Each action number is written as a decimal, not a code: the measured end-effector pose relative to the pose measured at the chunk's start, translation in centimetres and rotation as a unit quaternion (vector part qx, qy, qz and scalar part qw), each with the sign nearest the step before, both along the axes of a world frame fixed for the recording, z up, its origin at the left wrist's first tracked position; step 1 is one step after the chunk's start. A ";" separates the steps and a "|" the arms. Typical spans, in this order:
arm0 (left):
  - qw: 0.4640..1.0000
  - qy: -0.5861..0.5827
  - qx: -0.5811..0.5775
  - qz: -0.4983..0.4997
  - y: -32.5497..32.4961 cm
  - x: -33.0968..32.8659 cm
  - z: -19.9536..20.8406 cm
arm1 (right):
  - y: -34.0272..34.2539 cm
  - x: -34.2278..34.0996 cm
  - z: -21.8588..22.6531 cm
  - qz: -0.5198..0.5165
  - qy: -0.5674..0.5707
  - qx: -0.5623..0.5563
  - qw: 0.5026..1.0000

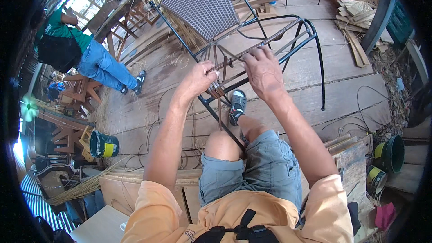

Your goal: Weaving synthetic rattan strips onto a metal chair frame.

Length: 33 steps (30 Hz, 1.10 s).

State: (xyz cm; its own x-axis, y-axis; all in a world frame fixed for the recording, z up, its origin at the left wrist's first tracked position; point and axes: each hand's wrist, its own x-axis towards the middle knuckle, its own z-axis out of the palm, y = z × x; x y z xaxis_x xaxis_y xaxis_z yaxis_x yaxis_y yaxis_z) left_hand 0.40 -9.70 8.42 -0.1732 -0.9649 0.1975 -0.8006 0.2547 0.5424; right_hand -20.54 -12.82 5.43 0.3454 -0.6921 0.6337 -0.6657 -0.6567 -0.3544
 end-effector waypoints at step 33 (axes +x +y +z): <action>0.997 -0.047 0.065 0.003 -0.1 0.9 0.4 | 3.1 7.3 -10.8 0.429 -0.709 0.515 0.219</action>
